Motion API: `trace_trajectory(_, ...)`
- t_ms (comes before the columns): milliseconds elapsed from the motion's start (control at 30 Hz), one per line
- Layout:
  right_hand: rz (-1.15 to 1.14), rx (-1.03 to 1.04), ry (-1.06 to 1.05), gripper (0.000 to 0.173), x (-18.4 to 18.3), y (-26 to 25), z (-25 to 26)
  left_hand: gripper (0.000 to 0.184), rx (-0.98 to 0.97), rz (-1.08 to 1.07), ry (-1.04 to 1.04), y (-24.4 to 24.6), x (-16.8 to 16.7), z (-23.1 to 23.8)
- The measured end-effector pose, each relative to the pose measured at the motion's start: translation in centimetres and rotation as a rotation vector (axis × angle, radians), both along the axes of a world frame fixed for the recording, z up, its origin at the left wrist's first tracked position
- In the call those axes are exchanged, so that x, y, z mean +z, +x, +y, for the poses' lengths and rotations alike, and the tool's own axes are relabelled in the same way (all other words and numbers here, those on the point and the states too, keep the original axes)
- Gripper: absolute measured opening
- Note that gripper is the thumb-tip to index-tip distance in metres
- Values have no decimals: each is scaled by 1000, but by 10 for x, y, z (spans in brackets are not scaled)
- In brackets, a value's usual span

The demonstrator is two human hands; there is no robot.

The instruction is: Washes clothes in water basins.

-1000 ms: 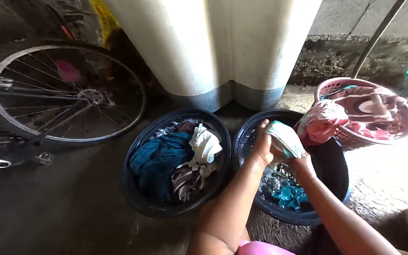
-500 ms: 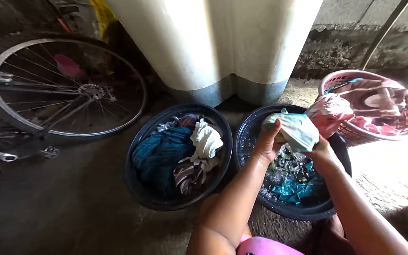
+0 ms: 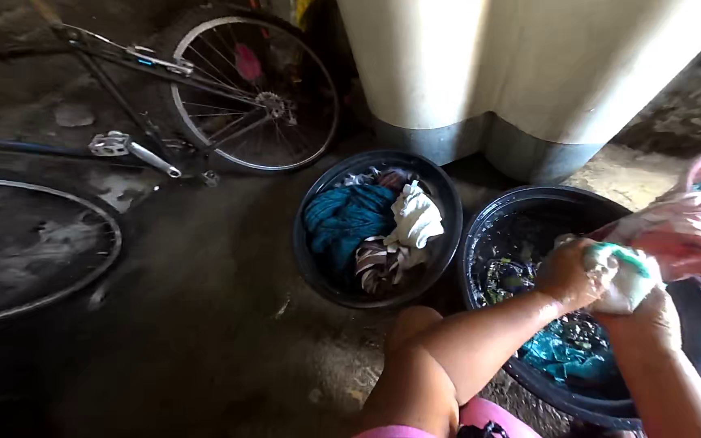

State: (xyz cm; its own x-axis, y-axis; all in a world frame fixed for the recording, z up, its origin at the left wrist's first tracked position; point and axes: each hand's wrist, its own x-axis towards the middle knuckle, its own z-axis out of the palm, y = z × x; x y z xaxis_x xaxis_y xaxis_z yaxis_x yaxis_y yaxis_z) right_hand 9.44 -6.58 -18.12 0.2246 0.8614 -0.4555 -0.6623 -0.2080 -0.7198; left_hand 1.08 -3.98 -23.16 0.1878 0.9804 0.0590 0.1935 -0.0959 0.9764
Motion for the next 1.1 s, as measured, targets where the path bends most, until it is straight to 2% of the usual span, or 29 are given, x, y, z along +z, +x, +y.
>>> trace_trajectory(100,-206,48,206,29,-56,14,8,36,26,-10,-137,-1,4,-1)
trace_trajectory(200,-452,78,224,15,-60,19,12,33,18,-26,-128,-3,7,-1)
trace_trajectory(333,-779,91,325,4,-59,19,10,37,-61,-96,-242,-8,9,-2)
trace_trajectory(367,-892,101,353,4,-58,20,7,39,-88,-102,-279,-9,9,-2)
trace_trajectory(467,-1226,152,404,27,-53,20,-5,43,-170,-93,-385,-14,7,-1)
trace_trajectory(533,-1240,203,427,32,-56,19,-11,42,-193,-19,-456,-22,7,-2)
trace_trajectory(600,-1008,312,325,35,-69,23,-13,43,-215,114,-467,-34,11,2)
trace_trajectory(667,-671,456,212,57,-81,31,-18,46,-240,249,-345,-55,24,3)
trace_trajectory(733,-537,571,169,77,-90,37,-26,46,-280,367,-207,-86,37,2)
trace_trajectory(800,-613,718,149,78,-97,46,-34,44,-320,476,-164,-123,47,-1)
trace_trajectory(900,-945,985,128,56,-111,60,-50,49,-249,682,-287,-182,51,-11)
trace_trajectory(1000,-1215,1253,78,52,-146,72,-73,60,-104,878,-500,-245,9,-23)
trace_trajectory(1100,-1376,1459,26,61,-179,74,-96,62,-101,954,-672,-294,-75,-49)
